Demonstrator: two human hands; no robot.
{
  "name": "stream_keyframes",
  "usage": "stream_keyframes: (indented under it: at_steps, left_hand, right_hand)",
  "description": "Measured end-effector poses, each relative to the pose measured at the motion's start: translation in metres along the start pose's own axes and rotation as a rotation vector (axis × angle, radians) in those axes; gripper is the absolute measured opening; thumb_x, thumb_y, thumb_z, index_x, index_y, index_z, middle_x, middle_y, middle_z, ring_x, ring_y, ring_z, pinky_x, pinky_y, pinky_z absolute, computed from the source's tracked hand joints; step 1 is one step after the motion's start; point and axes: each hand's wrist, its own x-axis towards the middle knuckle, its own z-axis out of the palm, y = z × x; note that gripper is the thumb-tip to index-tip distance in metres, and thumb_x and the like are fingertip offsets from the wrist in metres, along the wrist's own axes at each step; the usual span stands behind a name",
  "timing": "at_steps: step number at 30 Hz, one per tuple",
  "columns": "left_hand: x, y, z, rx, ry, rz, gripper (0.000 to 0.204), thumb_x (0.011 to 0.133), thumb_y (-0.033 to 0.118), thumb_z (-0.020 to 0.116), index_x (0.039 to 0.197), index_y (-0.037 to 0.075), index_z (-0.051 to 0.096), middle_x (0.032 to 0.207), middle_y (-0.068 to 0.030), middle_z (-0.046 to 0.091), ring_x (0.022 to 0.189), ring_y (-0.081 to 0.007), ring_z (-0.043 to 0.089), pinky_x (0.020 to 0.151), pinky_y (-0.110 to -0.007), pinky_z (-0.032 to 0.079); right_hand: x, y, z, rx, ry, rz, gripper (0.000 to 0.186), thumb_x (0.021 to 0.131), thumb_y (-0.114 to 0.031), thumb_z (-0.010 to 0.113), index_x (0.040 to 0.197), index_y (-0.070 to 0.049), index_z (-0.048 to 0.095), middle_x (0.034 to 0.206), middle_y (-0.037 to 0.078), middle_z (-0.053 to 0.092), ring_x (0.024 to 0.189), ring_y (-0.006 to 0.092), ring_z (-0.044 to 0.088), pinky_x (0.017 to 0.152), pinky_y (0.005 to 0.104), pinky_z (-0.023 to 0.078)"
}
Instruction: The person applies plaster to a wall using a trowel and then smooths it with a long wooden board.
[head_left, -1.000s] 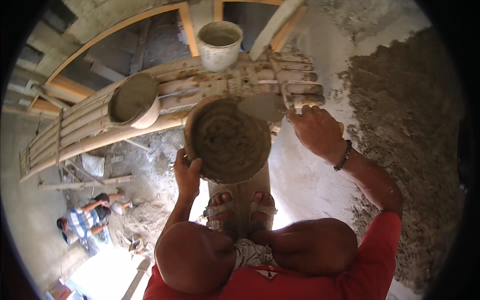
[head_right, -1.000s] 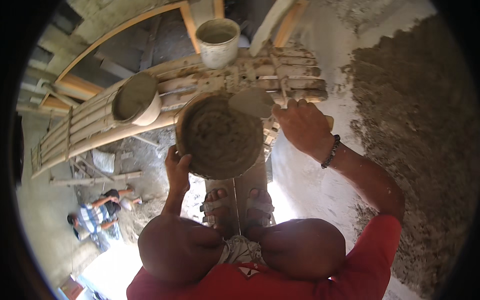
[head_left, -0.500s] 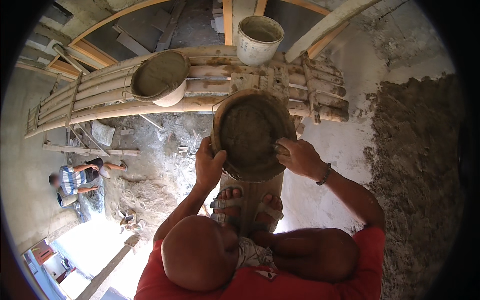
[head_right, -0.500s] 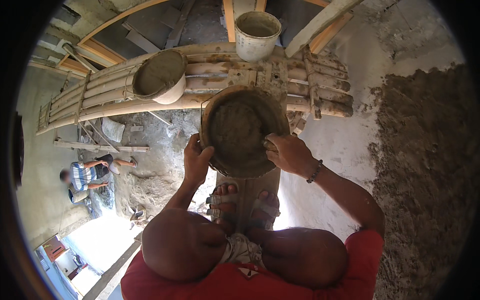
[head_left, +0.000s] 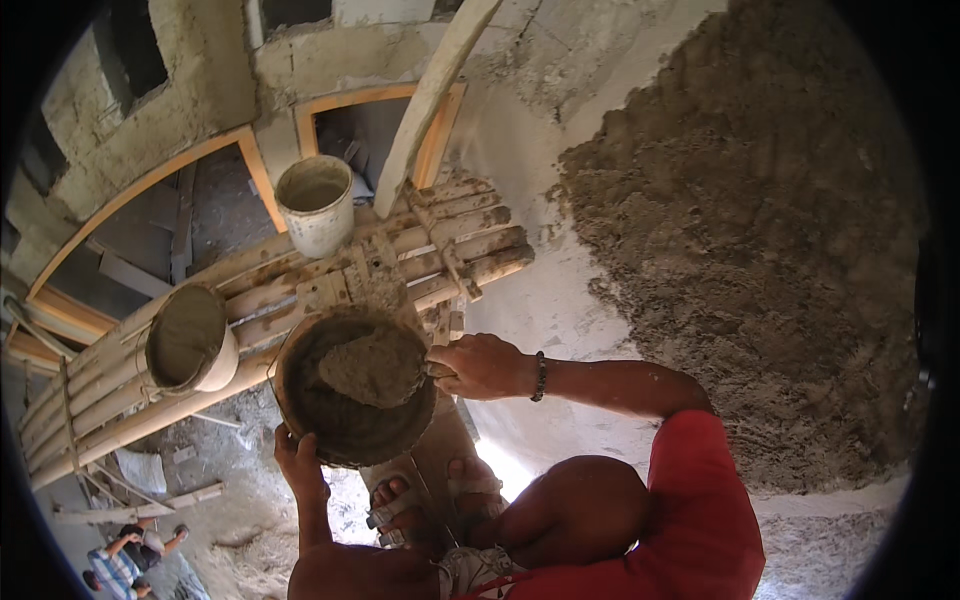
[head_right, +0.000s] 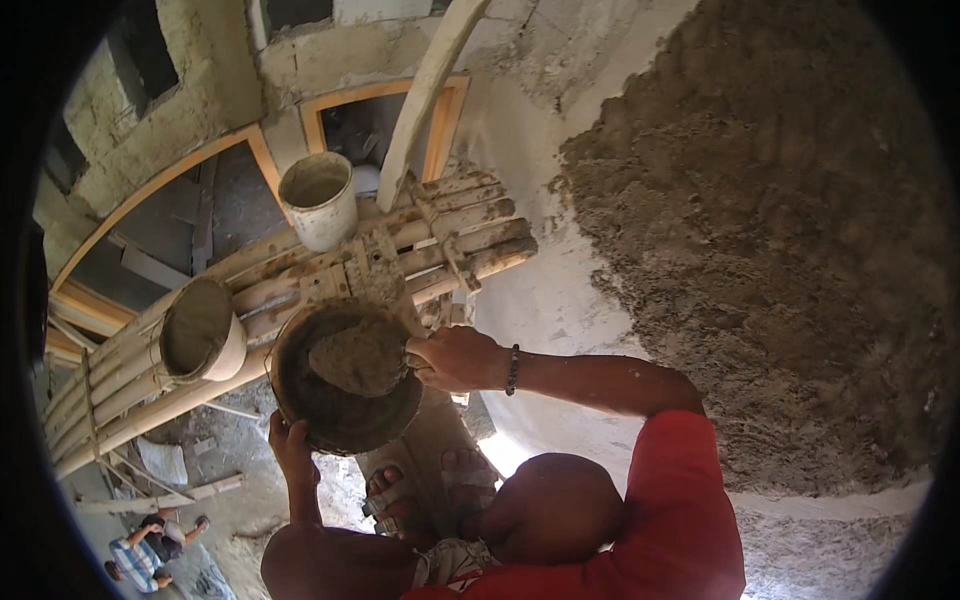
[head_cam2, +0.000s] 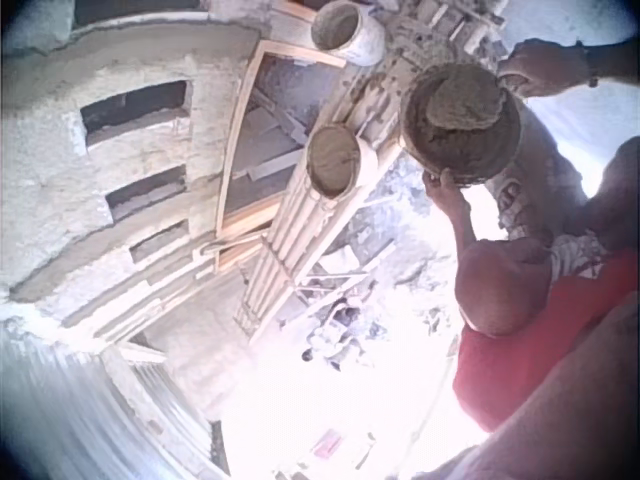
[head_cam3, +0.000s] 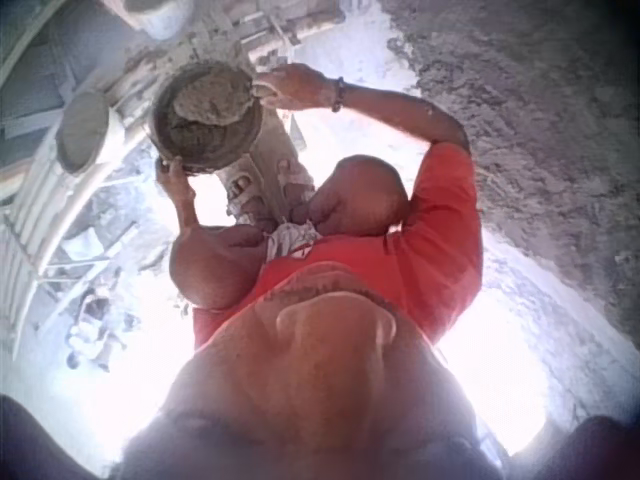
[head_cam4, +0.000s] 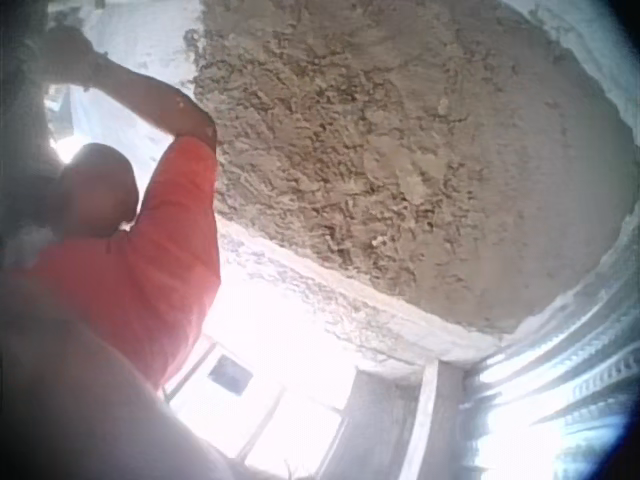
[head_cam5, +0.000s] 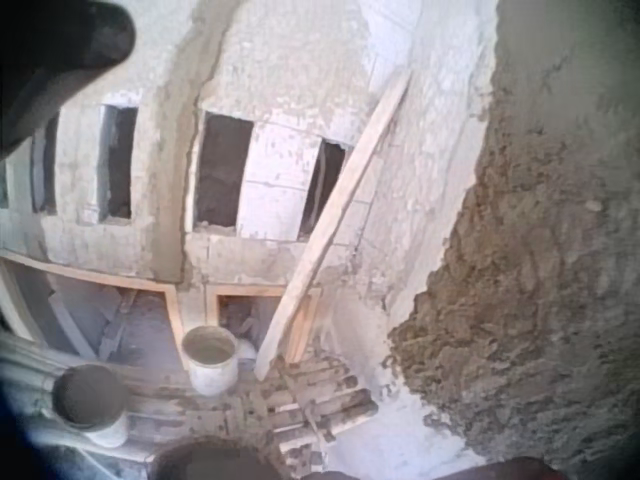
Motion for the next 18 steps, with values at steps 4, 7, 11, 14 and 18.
stream_keyframes:
  at_steps: [4, 7, 11, 14, 18]
  left_hand:
    - [-0.001, 0.001, 0.007, -0.044, -0.023, -0.026, 0.026, 0.075, 0.002, 0.052, 0.100, -0.002, 0.054, 0.091, -0.0085, 0.058, 0.081, -0.0165, 0.053, 0.078, -0.030, 0.044]
    - [-0.001, -0.004, 0.016, -0.089, -0.066, -0.081, 0.026, 0.075, 0.002, 0.052, 0.100, -0.002, 0.054, 0.091, -0.0088, 0.058, 0.081, -0.0166, 0.053, 0.078, -0.030, 0.044]
    - [0.001, 0.008, 0.003, -0.063, -0.007, -0.106, 0.026, 0.074, 0.002, 0.053, 0.100, -0.002, 0.054, 0.091, -0.0090, 0.058, 0.081, -0.0167, 0.053, 0.076, -0.030, 0.045]
    - [0.005, -0.002, -0.009, -0.037, 0.024, -0.099, 0.027, 0.073, 0.003, 0.054, 0.100, -0.003, 0.054, 0.091, -0.0092, 0.058, 0.080, -0.0168, 0.053, 0.075, -0.030, 0.045]
    - [0.013, -0.006, -0.020, 0.064, 0.014, -0.102, 0.029, 0.073, 0.002, 0.054, 0.101, -0.003, 0.054, 0.088, -0.0086, 0.059, 0.077, -0.0173, 0.054, 0.075, -0.030, 0.045]
  right_hand:
    - [-0.031, -0.013, -0.073, 0.196, 0.049, 0.078, 0.043, 0.077, -0.019, 0.068, 0.114, -0.004, 0.052, 0.082, 0.018, 0.065, 0.083, 0.0367, 0.065, 0.075, 0.0443, 0.053]
    - [-0.068, -0.013, -0.135, 0.170, 0.170, 0.009, 0.038, 0.078, -0.021, 0.072, 0.104, -0.003, 0.053, 0.078, 0.008, 0.055, 0.063, 0.0202, 0.058, 0.055, 0.0342, 0.048]
    - [-0.093, -0.008, -0.216, 0.180, 0.301, 0.031, 0.046, 0.082, -0.033, 0.072, 0.109, 0.001, 0.058, 0.074, 0.006, 0.058, 0.054, 0.0110, 0.054, 0.043, 0.0214, 0.044]
    - [-0.121, 0.009, -0.259, 0.444, 0.325, 0.268, 0.056, 0.082, -0.036, 0.073, 0.116, 0.006, 0.057, 0.081, 0.013, 0.063, 0.063, 0.0149, 0.063, 0.051, 0.0204, 0.053]
    - [-0.146, 0.121, -0.279, 0.563, 0.637, 0.748, 0.041, 0.090, -0.023, 0.064, 0.120, 0.003, 0.054, 0.074, 0.007, 0.060, 0.064, 0.0136, 0.060, 0.051, 0.0261, 0.053]
